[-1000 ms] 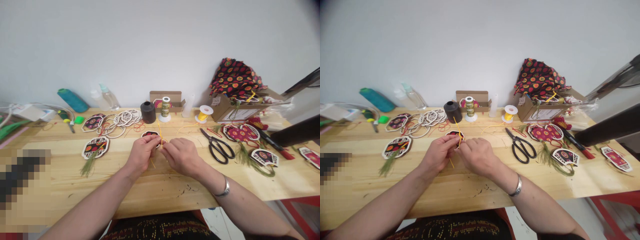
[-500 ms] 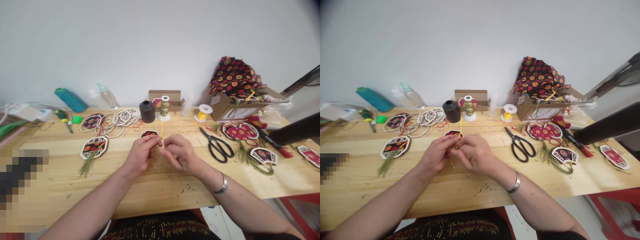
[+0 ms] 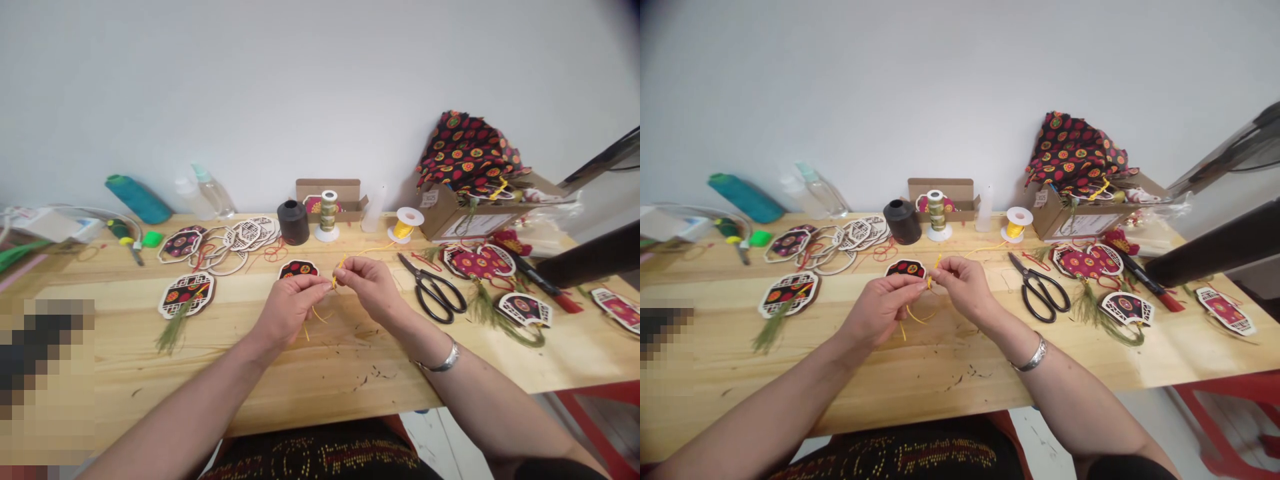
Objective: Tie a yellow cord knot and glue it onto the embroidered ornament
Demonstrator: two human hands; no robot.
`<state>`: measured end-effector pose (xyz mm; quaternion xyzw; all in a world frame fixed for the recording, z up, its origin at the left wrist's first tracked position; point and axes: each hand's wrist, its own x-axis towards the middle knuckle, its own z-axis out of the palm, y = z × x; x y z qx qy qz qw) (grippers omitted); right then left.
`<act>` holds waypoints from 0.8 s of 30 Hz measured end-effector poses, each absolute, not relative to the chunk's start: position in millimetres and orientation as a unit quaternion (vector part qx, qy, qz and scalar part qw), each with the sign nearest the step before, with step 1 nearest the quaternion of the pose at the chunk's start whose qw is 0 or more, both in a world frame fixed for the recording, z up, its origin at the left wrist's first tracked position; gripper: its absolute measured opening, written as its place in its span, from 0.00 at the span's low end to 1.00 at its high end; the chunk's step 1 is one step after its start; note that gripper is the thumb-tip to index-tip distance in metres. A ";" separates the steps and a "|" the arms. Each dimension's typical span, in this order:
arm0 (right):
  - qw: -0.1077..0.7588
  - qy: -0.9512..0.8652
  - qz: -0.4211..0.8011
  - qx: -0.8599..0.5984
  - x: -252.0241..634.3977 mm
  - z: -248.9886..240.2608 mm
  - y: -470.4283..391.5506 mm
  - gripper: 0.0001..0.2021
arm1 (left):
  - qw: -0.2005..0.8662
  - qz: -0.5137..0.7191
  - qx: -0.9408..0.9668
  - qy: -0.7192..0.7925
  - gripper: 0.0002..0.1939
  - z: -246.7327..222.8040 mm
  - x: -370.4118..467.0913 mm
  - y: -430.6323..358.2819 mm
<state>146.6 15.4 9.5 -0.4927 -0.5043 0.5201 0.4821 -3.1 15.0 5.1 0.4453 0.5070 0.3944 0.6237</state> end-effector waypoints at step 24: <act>0.453 -0.459 0.622 -0.444 143.7 4.5 16.0 0.13 | 0.633 0.428 0.404 0.503 0.06 4.8 -3.1 15.8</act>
